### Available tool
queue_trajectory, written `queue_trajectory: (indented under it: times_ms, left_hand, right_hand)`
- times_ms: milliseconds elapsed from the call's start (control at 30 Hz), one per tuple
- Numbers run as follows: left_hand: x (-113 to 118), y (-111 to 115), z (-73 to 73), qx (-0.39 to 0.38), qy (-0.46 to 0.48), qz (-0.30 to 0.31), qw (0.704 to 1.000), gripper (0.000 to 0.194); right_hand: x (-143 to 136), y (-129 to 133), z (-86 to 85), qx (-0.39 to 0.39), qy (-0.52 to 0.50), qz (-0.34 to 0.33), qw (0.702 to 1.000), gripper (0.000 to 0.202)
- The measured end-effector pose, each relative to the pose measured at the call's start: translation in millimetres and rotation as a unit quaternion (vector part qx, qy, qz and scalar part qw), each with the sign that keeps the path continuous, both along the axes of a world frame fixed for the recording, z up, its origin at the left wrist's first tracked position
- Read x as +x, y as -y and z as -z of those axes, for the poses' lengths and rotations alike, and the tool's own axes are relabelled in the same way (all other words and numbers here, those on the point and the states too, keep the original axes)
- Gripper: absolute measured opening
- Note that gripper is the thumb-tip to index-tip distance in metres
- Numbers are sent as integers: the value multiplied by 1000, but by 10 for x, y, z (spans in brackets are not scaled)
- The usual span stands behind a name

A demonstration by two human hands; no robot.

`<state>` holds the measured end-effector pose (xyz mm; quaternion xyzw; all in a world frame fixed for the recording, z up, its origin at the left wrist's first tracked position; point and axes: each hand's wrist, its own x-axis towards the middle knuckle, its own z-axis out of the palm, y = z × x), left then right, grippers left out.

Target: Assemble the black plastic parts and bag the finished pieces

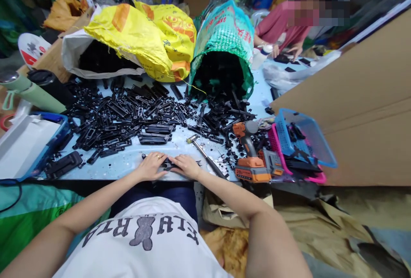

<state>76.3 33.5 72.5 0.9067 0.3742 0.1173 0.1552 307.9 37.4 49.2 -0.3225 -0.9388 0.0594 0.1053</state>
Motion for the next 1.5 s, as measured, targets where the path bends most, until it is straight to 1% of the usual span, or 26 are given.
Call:
queue_trajectory:
  times_ms: [67,200,267,333,467,533,600,700,800,900,933,967,1100,1233,1300,1400,1433,1500]
  left_hand:
    - [65,21,31,-7,-10,-24,1000,59]
    - [180,72,78,0,-19,-86,996,51]
    - [198,101,71,5,-25,-101,995,48]
    - [176,134,51,24,-46,-97,994,49]
    - [28,148,32,87,-112,-57,988,52]
    - [-61,94,39,96,-120,-38,987,51]
    - [-132,-1,40,91,-105,-29,990,46]
    - [-192,-165,12,56,-81,-38,994,38]
    - [-199,-294,-43,12,-83,-84,993,45]
    - [-168,-364,-101,-5,-118,-156,981,51]
    - [-153,-375,-119,-7,-129,-171,977,51]
    - [-140,-381,-136,-8,-136,-179,974,52]
    - [-97,-374,-197,-7,-143,-180,973,54]
    - [-68,-354,-265,-29,-168,-228,959,59]
    - [-56,-346,-318,-37,-173,-235,956,61]
    - [-37,-335,-417,-41,-179,-226,957,63]
    - [-29,-332,-450,-44,-181,-222,957,63]
    - [-12,-328,-504,-50,-184,-218,957,63]
  right_hand:
    - [16,-51,9,15,12,-22,1000,51]
    - [33,-112,-17,14,21,-40,999,49]
    - [47,-128,-57,3,32,-47,998,51]
    - [73,-133,-100,7,48,-28,998,54]
    - [124,-123,-131,41,87,79,992,60]
    - [121,-128,-128,43,101,94,990,64]
    - [94,-149,-145,41,106,98,989,66]
    - [33,-198,-240,18,109,107,988,66]
    - [-28,-244,-375,-34,108,98,989,65]
    - [-84,-272,-482,-70,113,103,986,65]
    - [-100,-277,-508,-75,117,108,984,64]
    - [-114,-279,-532,-78,123,112,983,64]
    - [-167,-281,-609,-91,156,134,974,66]
    - [-265,-277,-692,-106,195,159,962,67]
    - [-340,-266,-741,-83,177,152,969,65]
    - [-467,-258,-808,-27,136,91,986,67]
    - [-504,-265,-822,-17,132,68,989,64]
    - [-562,-293,-834,-15,137,31,990,52]
